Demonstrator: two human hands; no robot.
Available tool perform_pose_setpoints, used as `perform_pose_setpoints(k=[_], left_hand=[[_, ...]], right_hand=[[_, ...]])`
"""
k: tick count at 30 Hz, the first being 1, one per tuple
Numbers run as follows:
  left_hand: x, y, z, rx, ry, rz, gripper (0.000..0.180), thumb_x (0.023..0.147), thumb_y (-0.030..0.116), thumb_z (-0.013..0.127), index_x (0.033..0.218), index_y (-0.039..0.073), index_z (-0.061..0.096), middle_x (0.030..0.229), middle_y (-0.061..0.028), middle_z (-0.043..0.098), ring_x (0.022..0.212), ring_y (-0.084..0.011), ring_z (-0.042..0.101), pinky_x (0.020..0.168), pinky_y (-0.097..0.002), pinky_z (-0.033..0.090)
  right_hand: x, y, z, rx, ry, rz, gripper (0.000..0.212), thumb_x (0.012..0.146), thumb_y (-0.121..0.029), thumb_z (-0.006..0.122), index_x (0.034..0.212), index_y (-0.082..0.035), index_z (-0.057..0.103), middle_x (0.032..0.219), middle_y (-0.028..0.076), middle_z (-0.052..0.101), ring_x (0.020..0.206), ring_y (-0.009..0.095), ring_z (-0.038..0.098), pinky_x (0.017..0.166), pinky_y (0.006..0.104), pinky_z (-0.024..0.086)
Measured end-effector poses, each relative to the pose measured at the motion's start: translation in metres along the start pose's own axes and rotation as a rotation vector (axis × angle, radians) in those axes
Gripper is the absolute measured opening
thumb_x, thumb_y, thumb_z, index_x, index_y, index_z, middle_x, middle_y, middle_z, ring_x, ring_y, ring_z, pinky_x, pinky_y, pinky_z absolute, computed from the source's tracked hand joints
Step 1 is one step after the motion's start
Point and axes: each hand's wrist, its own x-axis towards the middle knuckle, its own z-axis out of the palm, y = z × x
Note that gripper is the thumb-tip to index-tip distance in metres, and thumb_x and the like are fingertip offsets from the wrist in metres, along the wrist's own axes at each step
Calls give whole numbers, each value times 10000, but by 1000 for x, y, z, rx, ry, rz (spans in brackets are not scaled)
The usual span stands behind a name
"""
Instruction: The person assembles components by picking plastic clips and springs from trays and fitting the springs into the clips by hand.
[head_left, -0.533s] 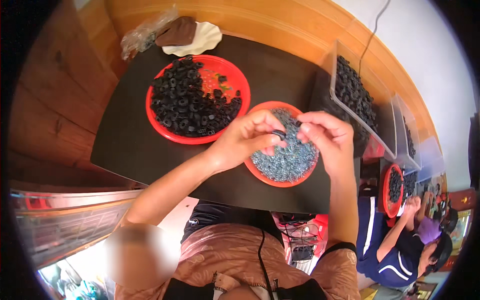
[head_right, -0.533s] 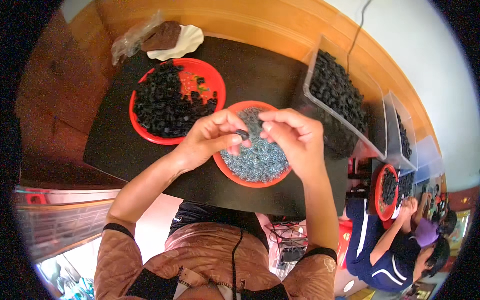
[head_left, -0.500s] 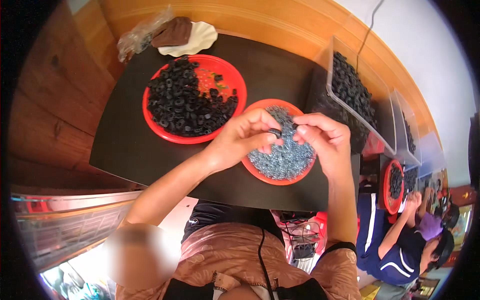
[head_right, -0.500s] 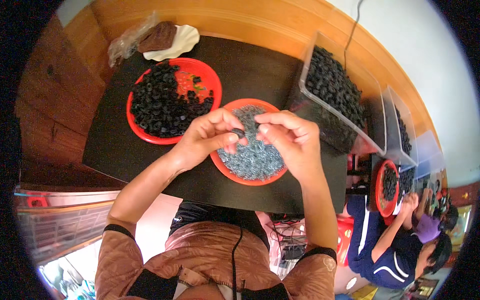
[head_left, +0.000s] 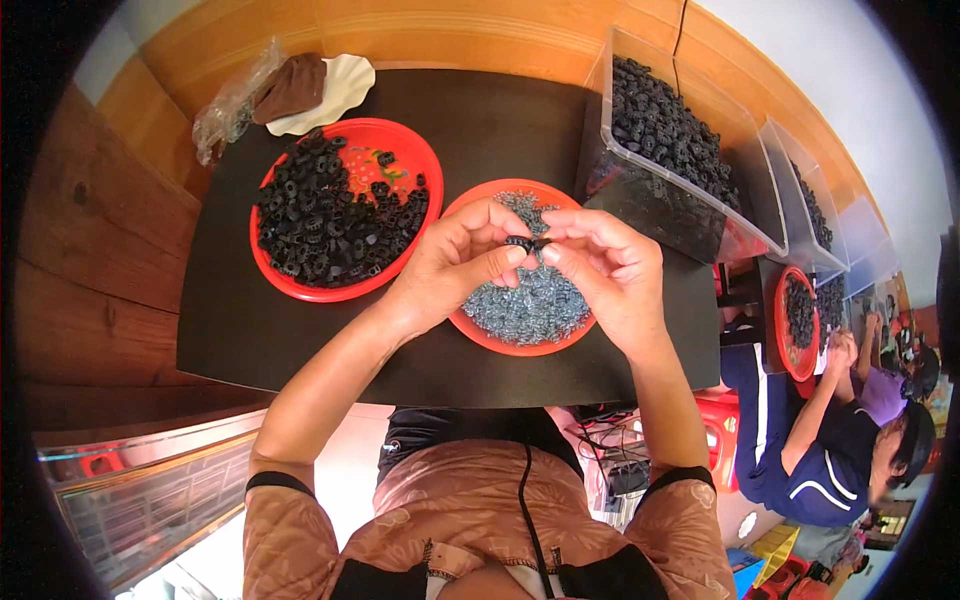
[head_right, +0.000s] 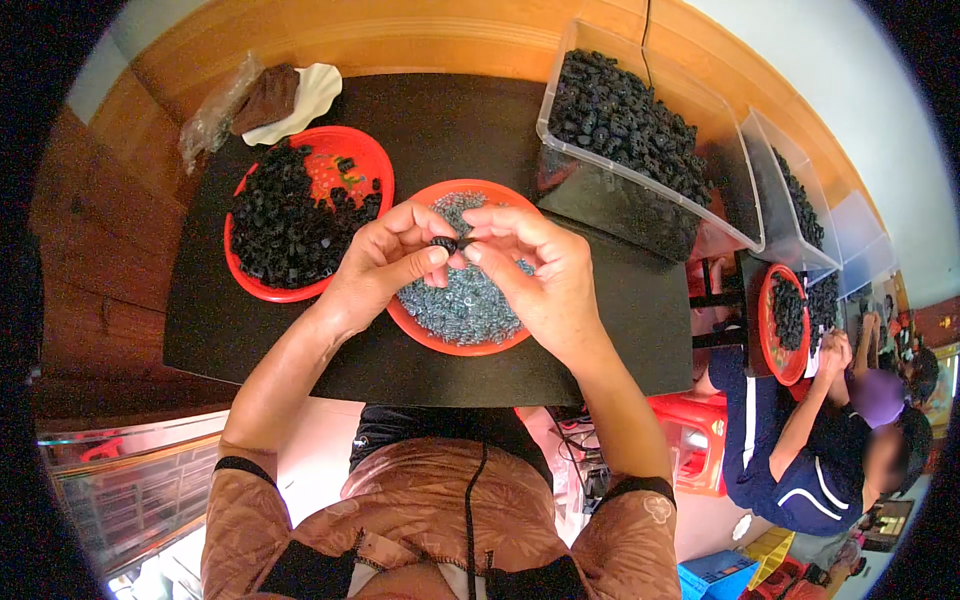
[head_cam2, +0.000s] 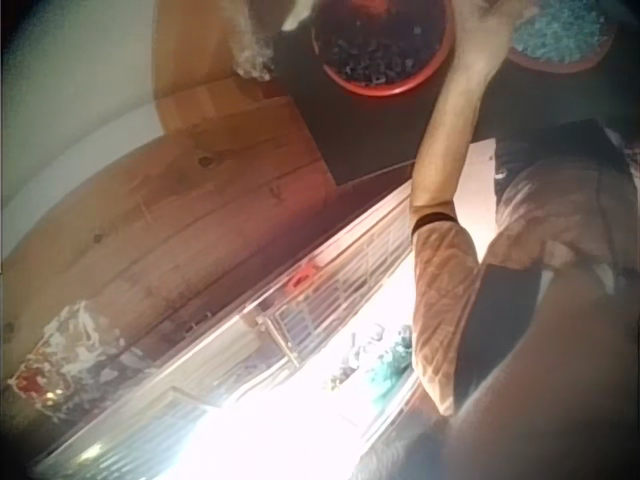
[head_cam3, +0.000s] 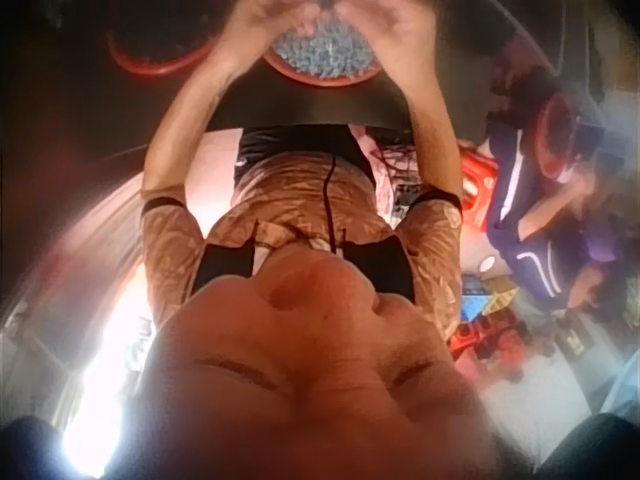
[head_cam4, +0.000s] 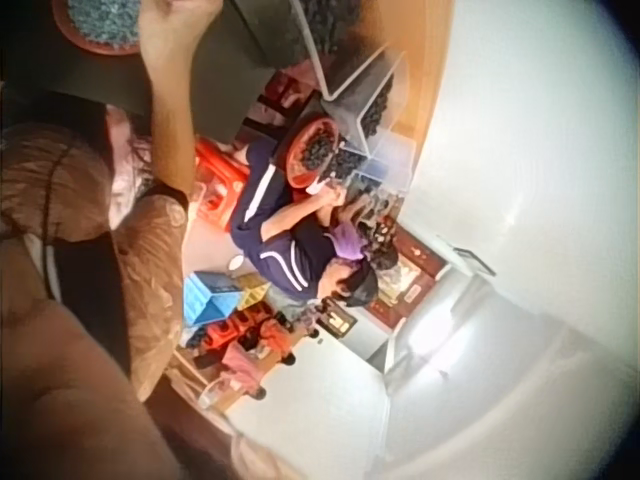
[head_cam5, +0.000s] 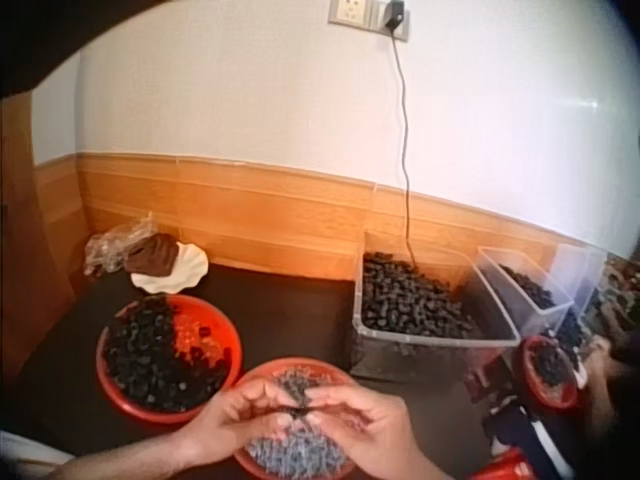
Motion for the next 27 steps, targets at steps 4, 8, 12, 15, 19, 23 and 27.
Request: perform_pose_setpoints(k=[4, 8, 12, 15, 19, 23, 27], left_hand=[[3, -9, -3, -69, 29, -30, 148, 908, 111, 575, 1035, 39, 549, 855, -22, 604, 727, -77, 537, 697, -232, 460], [3, -9, -8, -134, 51, -54, 151, 901, 136, 592, 1018, 40, 586, 813, -2, 592, 689, -68, 539, 667, -225, 459], [-2, -9, -16, -166, 88, -83, 149, 896, 126, 596, 1020, 42, 590, 789, 4, 589, 673, -70, 543, 644, -225, 459], [-4, -8, -19, -164, 83, -78, 144, 892, 128, 602, 1008, 43, 588, 775, 3, 588, 670, -75, 547, 637, -226, 461], [-1, -3, -13, -211, 58, -94, 133, 885, 116, 606, 990, 38, 580, 816, -36, 621, 680, -90, 553, 641, -233, 465], [-4, 2, -6, -124, 159, -138, 173, 861, 145, 632, 982, 42, 564, 880, -81, 644, 764, -132, 617, 615, -241, 482], [-2, -12, -10, -57, 261, -152, 240, 833, 190, 663, 985, 57, 533, 842, -27, 593, 715, -96, 592, 534, -187, 455]], right_hand=[[5, 4, 3, -434, 52, -283, 267, 766, 8, 687, 1028, -24, 644, 843, 79, 664, 777, 147, 655, 699, 268, 515], [15, 1, 8, -446, 2, -331, 296, 688, -33, 744, 974, -56, 669, 777, 88, 642, 698, 195, 633, 638, 289, 496], [25, 7, 8, -457, -72, -393, 209, 666, -55, 763, 854, -42, 671, 774, 93, 636, 680, 204, 627, 621, 297, 490], [29, 13, 9, -405, -88, -443, 179, 682, -47, 760, 830, -27, 661, 793, 96, 646, 684, 186, 636, 620, 284, 499], [24, 16, 5, -264, -51, -370, 102, 760, -13, 716, 835, 0, 648, 809, 82, 673, 686, 134, 660, 611, 246, 525], [18, 15, 0, -219, -29, -247, 98, 779, -33, 712, 853, -10, 652, 792, 83, 685, 721, 142, 674, 634, 262, 529], [21, 38, -4, -72, -28, -251, 122, 732, -81, 738, 817, -31, 666, 727, 71, 651, 706, 160, 648, 621, 278, 513]])
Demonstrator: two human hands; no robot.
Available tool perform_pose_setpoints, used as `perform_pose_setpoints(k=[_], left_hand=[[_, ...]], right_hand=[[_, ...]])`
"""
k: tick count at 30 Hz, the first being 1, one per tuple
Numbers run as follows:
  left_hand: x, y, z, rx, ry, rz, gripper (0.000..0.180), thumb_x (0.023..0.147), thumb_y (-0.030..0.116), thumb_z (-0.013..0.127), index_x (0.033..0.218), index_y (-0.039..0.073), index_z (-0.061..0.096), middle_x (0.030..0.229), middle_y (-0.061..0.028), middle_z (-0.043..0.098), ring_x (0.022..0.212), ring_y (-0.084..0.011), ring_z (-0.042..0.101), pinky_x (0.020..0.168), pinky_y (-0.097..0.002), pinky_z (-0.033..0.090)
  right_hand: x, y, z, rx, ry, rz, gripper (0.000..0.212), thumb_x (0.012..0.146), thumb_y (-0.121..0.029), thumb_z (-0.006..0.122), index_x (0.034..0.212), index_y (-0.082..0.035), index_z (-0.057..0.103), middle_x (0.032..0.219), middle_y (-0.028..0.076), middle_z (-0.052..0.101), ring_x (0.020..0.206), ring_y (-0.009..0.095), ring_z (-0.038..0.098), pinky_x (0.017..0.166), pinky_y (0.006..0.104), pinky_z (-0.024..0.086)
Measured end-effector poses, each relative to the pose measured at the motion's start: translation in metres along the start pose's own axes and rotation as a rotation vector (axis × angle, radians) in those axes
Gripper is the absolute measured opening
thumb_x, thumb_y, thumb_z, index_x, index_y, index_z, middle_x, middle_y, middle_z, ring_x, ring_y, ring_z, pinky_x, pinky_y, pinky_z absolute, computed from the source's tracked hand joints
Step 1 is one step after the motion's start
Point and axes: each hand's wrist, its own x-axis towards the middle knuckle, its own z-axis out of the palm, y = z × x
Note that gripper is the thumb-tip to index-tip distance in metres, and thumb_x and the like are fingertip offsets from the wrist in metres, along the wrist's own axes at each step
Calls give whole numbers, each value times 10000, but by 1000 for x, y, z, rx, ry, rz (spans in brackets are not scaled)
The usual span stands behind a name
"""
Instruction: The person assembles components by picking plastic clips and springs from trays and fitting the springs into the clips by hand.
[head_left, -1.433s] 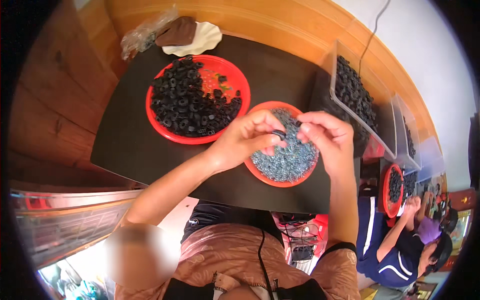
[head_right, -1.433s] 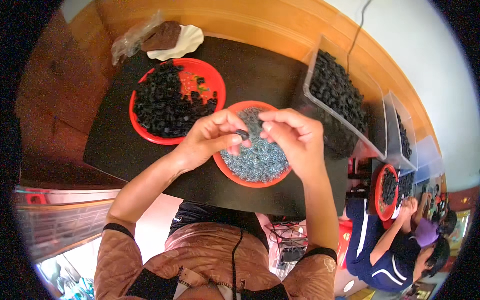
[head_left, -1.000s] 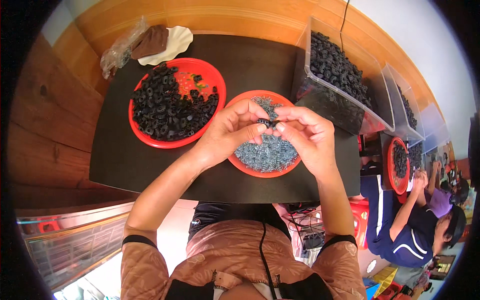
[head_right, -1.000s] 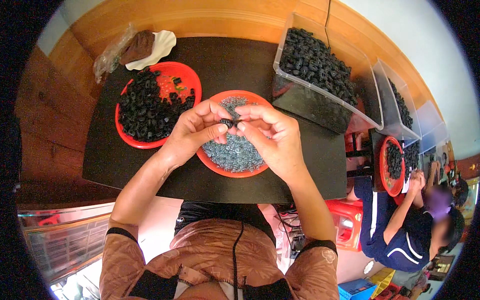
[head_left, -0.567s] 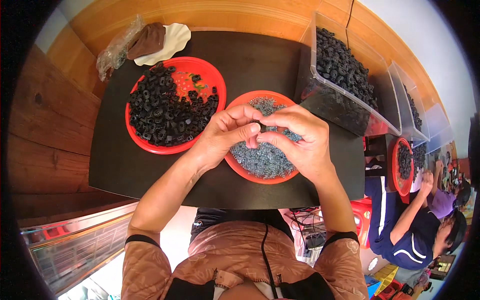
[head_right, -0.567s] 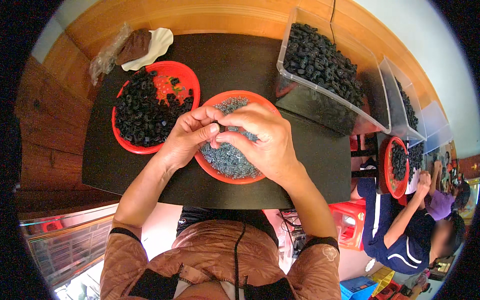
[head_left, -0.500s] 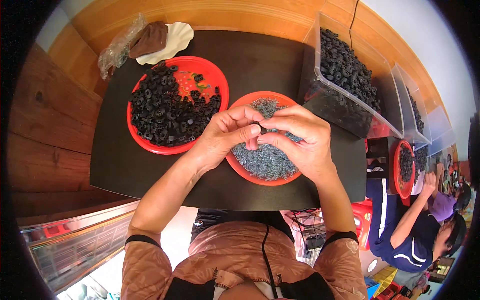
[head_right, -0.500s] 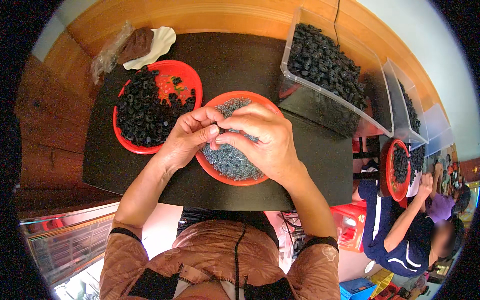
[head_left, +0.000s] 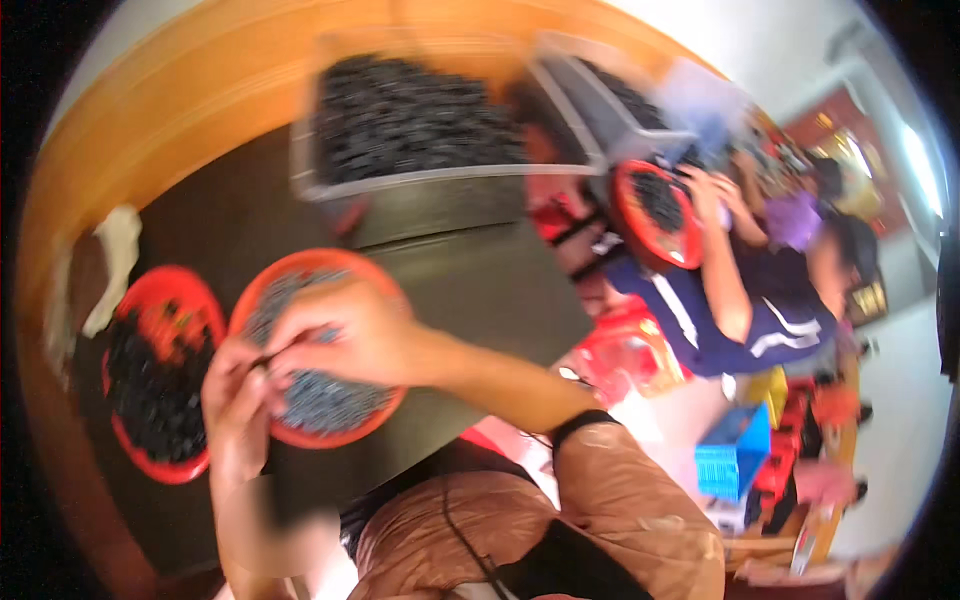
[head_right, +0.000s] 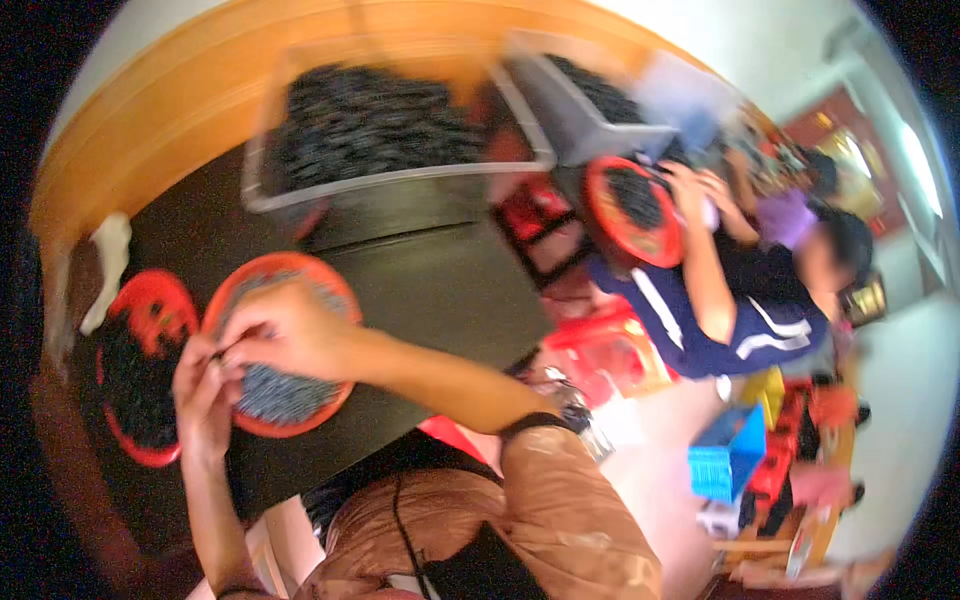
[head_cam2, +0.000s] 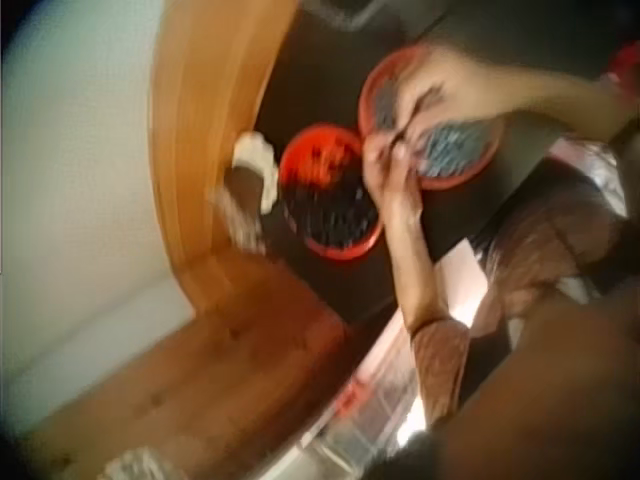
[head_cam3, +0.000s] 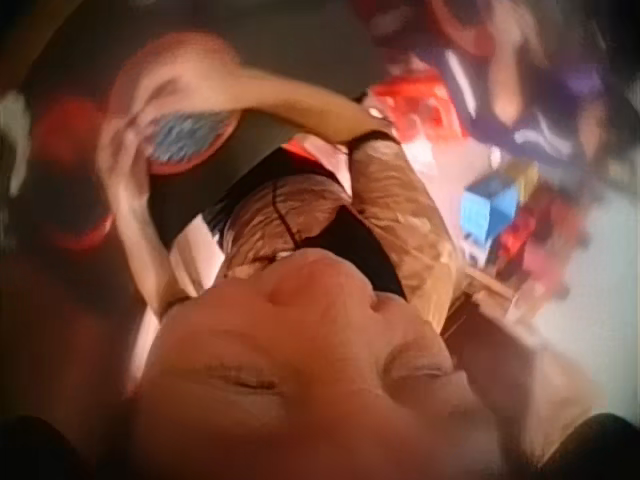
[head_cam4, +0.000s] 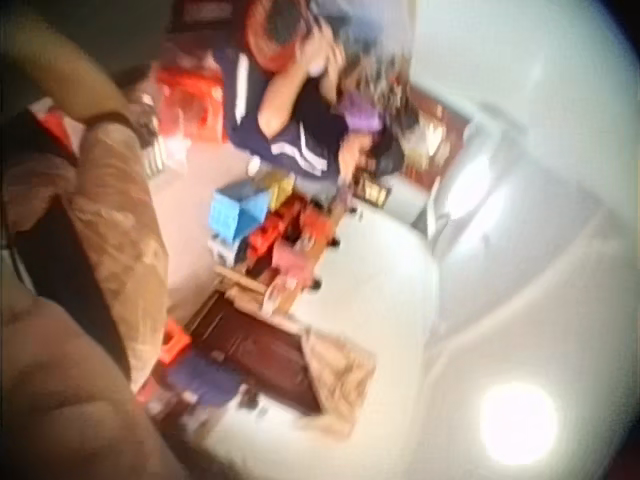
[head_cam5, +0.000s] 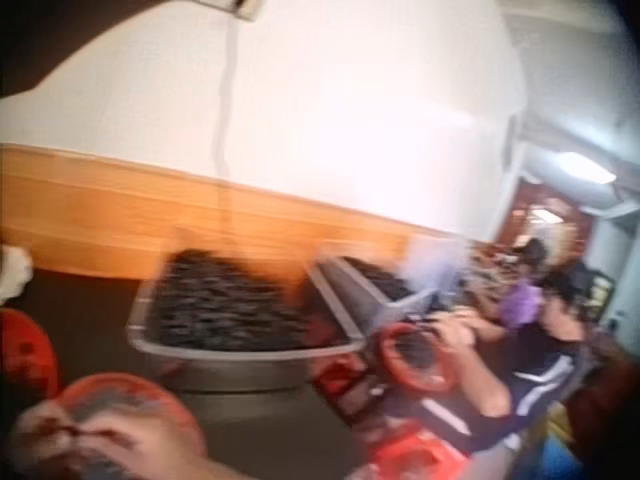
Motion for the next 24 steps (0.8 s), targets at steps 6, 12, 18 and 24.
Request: perform_pose_setpoints(k=[6, 12, 18, 24], left_hand=[[-6, 0, 2, 61, -55, 79, 316, 819, 246, 696, 960, 62, 481, 767, -15, 558, 655, -77, 539, 505, -183, 415], [-15, 4, 5, 168, -49, 144, 239, 848, 228, 653, 896, 77, 474, 696, 19, 487, 593, -38, 455, 494, -162, 355], [-16, 5, 6, 253, 28, 197, 178, 846, 182, 620, 887, 77, 482, 712, 30, 496, 610, -37, 470, 496, -166, 363], [-13, -1, 2, 279, 34, 219, 66, 857, 85, 549, 878, 73, 488, 685, 21, 498, 564, -34, 445, 464, -158, 329]], right_hand=[[-2, -11, 1, 20, -21, -115, 119, 688, -52, 742, 779, -12, 676, 710, 88, 645, 664, 206, 654, 580, 289, 505], [-7, -17, 4, 165, -60, 31, 114, 694, -36, 725, 792, -7, 674, 709, 92, 645, 669, 203, 656, 590, 294, 514], [-5, -15, 5, 67, -82, -117, 141, 710, -27, 693, 848, -21, 662, 744, 84, 653, 716, 219, 656, 638, 320, 517], [-8, -11, 5, 188, -79, 25, 165, 714, -5, 694, 867, 33, 643, 778, 103, 675, 690, 159, 674, 622, 260, 528]])
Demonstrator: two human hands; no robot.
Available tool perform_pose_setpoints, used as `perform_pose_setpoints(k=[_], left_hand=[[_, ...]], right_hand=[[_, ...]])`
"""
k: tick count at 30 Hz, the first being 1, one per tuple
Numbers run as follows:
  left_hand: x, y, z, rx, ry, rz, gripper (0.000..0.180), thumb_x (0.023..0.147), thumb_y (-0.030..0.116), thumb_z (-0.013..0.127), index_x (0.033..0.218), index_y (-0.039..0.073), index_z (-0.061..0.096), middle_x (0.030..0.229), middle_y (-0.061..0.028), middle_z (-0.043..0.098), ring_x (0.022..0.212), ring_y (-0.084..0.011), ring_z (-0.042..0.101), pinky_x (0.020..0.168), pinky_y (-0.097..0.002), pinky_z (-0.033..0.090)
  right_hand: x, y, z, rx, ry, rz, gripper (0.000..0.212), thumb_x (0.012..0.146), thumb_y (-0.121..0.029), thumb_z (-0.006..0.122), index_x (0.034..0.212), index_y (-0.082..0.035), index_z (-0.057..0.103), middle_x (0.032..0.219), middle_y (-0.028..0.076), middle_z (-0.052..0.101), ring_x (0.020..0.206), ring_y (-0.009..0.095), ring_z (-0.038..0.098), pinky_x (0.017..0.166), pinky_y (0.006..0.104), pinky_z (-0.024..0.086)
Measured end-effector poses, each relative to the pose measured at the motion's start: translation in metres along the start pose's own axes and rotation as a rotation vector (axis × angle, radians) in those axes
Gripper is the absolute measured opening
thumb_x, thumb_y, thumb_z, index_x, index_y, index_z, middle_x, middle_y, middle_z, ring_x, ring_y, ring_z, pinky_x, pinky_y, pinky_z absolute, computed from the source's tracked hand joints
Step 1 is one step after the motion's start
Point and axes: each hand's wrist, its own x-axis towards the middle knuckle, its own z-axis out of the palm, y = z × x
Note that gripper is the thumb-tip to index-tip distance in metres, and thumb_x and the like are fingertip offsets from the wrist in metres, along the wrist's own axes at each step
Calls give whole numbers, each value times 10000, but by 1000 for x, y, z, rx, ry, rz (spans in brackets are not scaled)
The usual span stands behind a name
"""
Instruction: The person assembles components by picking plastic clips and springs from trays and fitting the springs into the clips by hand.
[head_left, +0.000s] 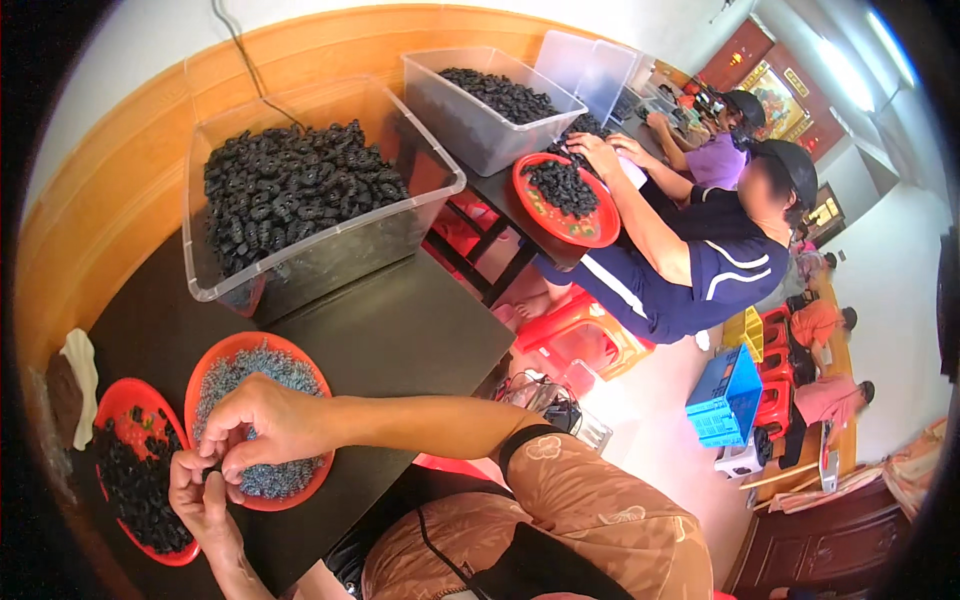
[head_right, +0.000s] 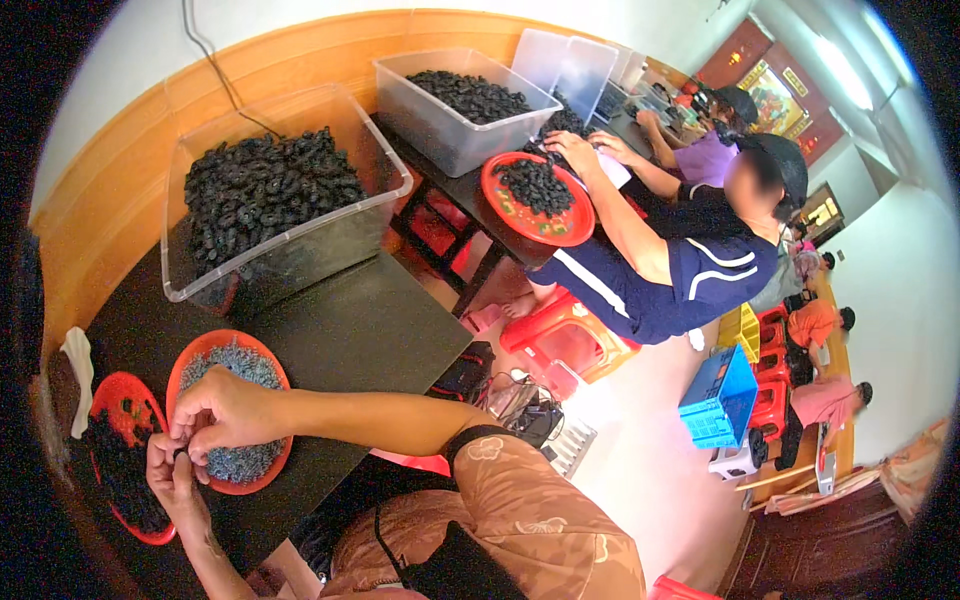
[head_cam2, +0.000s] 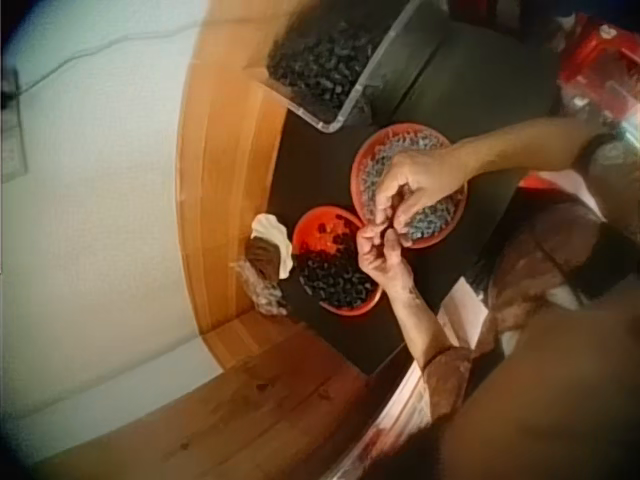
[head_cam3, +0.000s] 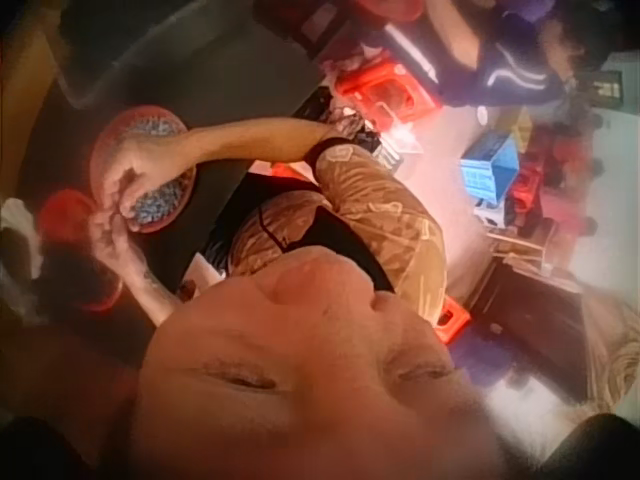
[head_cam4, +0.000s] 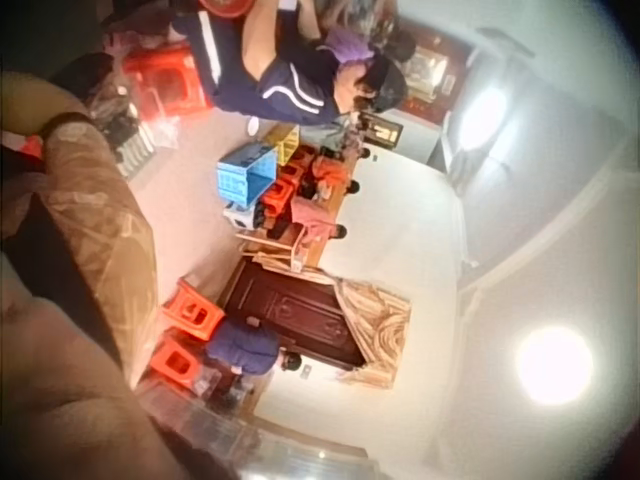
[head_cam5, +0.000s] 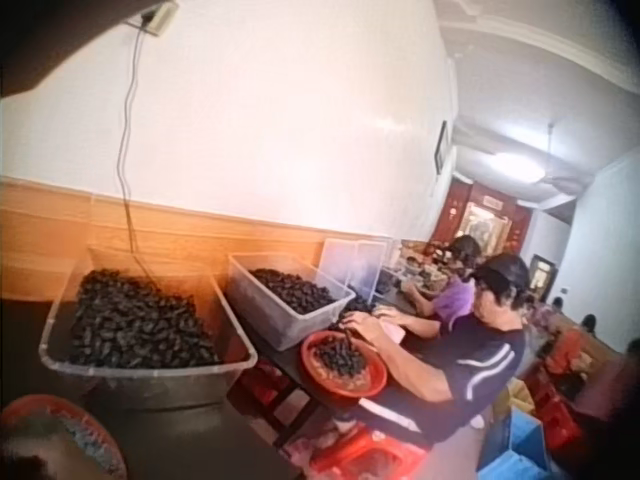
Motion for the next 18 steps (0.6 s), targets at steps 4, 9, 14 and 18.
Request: perform_pose_setpoints(k=[4, 9, 14, 18], left_hand=[[0, -9, -3, -32, 85, 48, 52, 845, 32, 516, 885, 46, 487, 669, -17, 501, 511, -48, 431, 435, -157, 322], [3, -7, -1, 26, 58, 55, 93, 882, 104, 550, 921, 64, 476, 661, 9, 472, 509, -37, 401, 440, -153, 301], [-6, 6, -5, 66, 102, -1, 410, 839, 200, 625, 1164, 43, 432, 980, -29, 522, 676, -65, 492, 543, -174, 383], [-2, 0, 3, 24, 29, -27, 442, 823, 2, 500, 1245, 3, 369, 1132, -87, 465, 967, -151, 536, 811, -248, 453]], right_hand=[[2, 1, 1, 4, -13, 55, 115, 706, -25, 702, 794, 38, 664, 681, 96, 668, 579, 152, 652, 548, 248, 511], [0, 4, 0, -61, 22, -16, 105, 721, -57, 668, 776, 32, 656, 649, 110, 642, 564, 172, 642, 511, 267, 481], [7, 13, 8, -67, 58, -141, 72, 767, -56, 628, 764, 12, 605, 655, 98, 627, 592, 177, 648, 524, 271, 482], [2, 7, -5, -24, 19, 72, 89, 852, -81, 613, 845, 7, 611, 776, 81, 668, 695, 129, 662, 605, 250, 509]])
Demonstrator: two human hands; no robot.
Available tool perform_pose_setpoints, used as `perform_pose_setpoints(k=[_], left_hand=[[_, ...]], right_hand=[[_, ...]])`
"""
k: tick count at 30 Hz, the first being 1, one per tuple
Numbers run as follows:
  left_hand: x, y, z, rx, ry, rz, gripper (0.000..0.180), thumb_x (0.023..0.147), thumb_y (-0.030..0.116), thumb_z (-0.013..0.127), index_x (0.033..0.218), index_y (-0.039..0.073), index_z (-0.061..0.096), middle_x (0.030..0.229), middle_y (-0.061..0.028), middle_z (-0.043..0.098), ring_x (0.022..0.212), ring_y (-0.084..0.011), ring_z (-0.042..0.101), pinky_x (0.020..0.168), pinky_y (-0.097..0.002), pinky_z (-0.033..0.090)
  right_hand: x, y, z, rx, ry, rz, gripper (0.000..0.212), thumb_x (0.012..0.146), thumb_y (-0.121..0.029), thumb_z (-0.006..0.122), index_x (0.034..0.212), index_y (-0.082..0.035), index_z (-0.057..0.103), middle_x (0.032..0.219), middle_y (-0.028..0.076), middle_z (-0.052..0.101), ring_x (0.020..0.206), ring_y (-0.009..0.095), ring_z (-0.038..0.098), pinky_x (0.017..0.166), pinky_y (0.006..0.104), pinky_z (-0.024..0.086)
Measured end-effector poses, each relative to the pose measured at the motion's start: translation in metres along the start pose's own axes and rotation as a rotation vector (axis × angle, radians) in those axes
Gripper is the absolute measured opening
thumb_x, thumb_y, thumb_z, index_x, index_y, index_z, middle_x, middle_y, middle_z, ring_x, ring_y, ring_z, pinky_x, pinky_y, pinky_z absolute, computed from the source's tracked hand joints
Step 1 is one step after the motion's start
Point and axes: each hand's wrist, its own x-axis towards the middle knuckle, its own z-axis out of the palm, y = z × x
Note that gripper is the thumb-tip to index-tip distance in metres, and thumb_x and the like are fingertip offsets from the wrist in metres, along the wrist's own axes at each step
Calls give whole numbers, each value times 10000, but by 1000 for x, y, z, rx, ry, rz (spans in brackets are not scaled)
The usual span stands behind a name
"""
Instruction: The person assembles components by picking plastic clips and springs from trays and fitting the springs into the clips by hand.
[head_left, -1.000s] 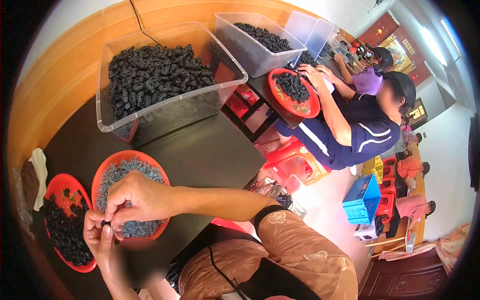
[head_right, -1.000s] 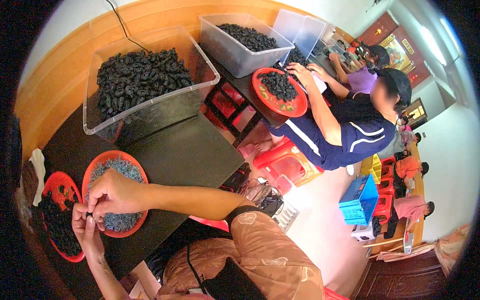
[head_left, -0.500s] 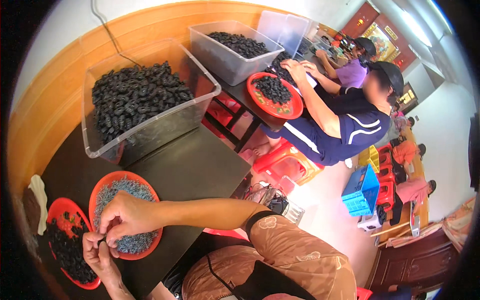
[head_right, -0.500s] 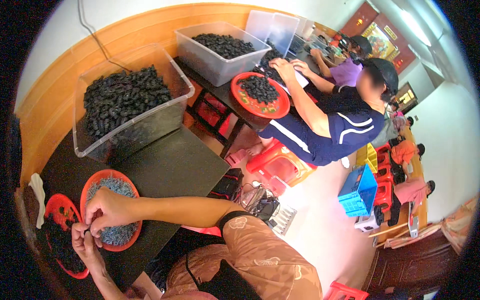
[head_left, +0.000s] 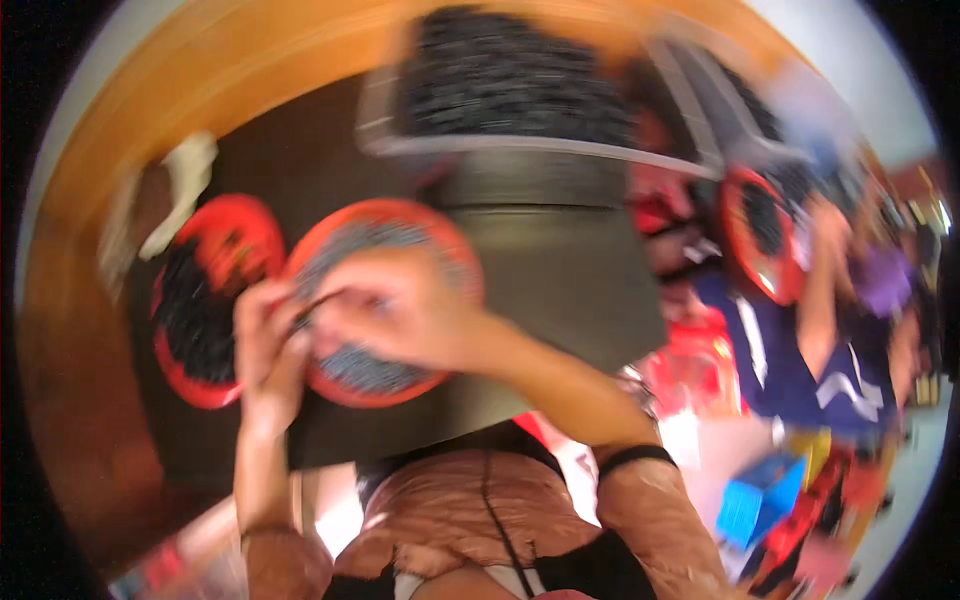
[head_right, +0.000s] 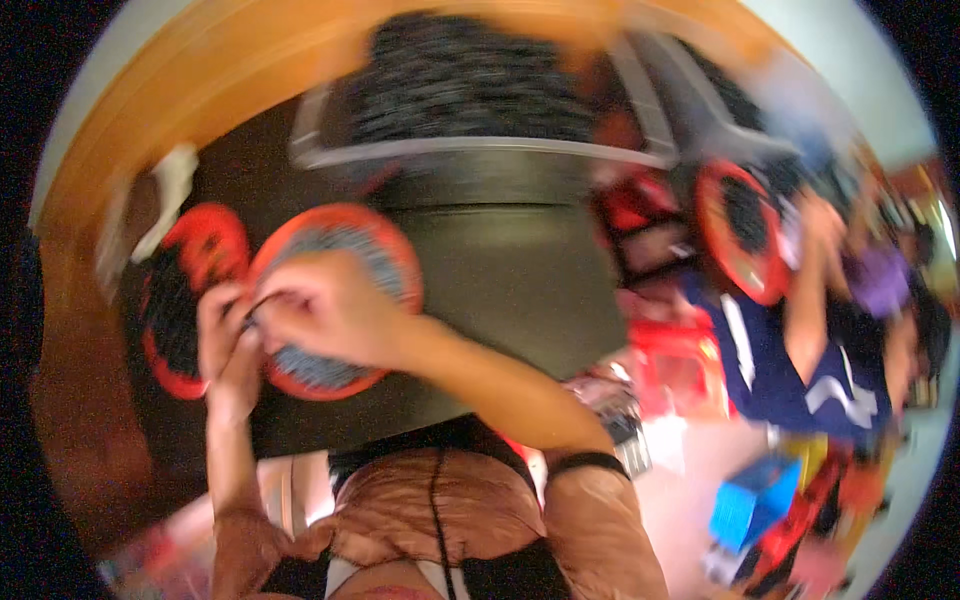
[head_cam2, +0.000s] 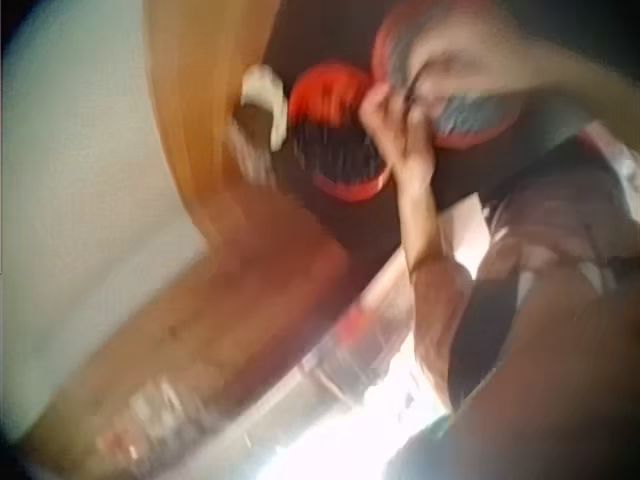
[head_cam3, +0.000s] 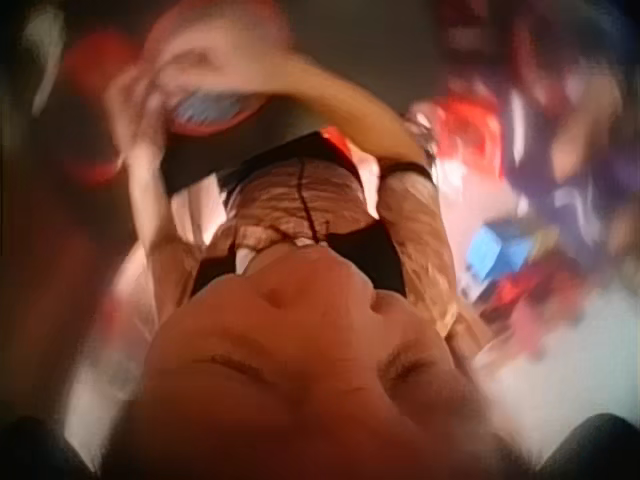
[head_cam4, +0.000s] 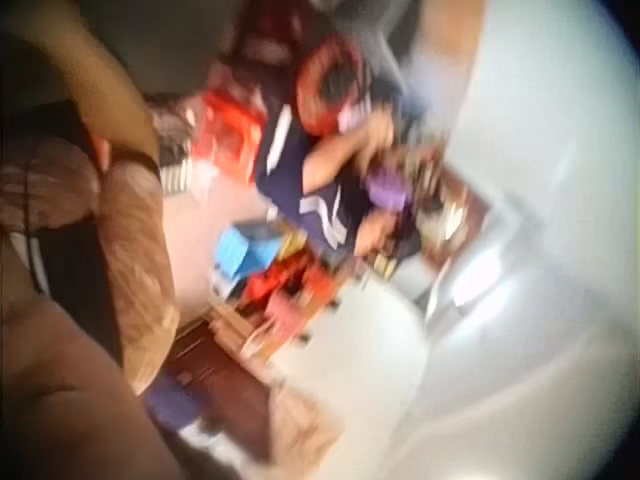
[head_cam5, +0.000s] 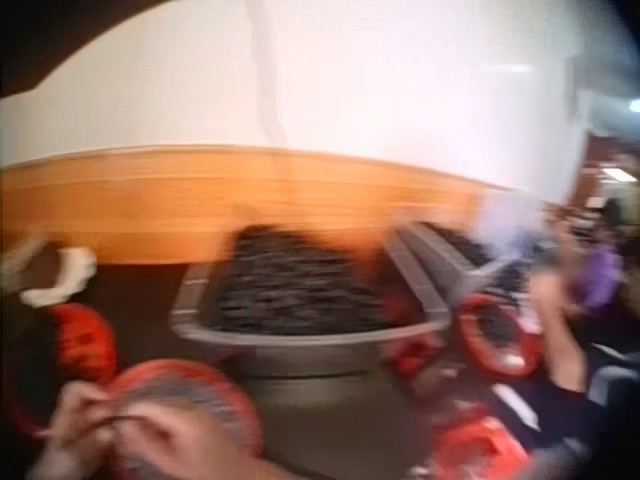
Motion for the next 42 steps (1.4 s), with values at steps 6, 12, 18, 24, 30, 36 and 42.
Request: perform_pose_setpoints(k=[6, 12, 18, 24, 30, 36, 42], left_hand=[[4, 4, -8, -186, -212, 15, 177, 938, -7, 429, 1106, 51, 421, 961, -123, 590, 791, -139, 571, 716, -276, 480], [4, 11, -5, -137, -235, -19, 185, 953, 16, 417, 1128, 62, 377, 889, -88, 566, 721, -107, 525, 661, -246, 454], [4, 11, -6, 74, -212, -92, 148, 958, 63, 452, 1089, 40, 387, 821, -57, 541, 655, -77, 487, 585, -206, 414], [2, 14, -5, -3, -207, -66, 99, 968, 111, 450, 1043, 48, 433, 770, -5, 507, 671, -57, 470, 584, -203, 403], [2, 10, -7, 69, -216, -51, 94, 959, 84, 452, 1037, 33, 442, 778, -18, 517, 689, -71, 489, 604, -212, 411], [-1, 8, -1, 245, -188, 98, 84, 924, -3, 469, 1008, 4, 469, 752, -43, 530, 695, -96, 531, 627, -248, 444], [-11, 10, 0, 38, -190, 69, 77, 946, 46, 467, 1022, 36, 473, 749, -28, 541, 678, -48, 508, 555, -205, 410]], right_hand=[[-4, -7, 4, -80, 17, 47, 94, 819, -27, 625, 895, 28, 621, 791, 97, 670, 682, 124, 652, 604, 243, 506], [2, -3, 7, -96, -32, 119, 115, 802, -25, 635, 899, 35, 624, 773, 102, 669, 683, 133, 651, 610, 252, 504], [2, 1, 4, -198, -8, 132, 105, 785, -38, 649, 871, 21, 635, 752, 87, 664, 639, 116, 629, 587, 250, 488], [2, -1, 6, -175, -34, 123, 123, 761, -45, 670, 864, 15, 637, 732, 71, 647, 619, 109, 601, 575, 241, 478], [2, 2, 7, -160, -36, 140, 107, 745, -28, 679, 834, 14, 638, 743, 67, 643, 630, 98, 594, 570, 237, 474], [0, 3, 7, 5, -49, 249, 93, 762, -31, 671, 824, 24, 629, 730, 61, 636, 622, 90, 585, 574, 236, 467], [-1, -25, 9, 43, -78, 316, 58, 809, 6, 644, 857, 38, 640, 739, 59, 641, 616, 98, 595, 554, 224, 473]])
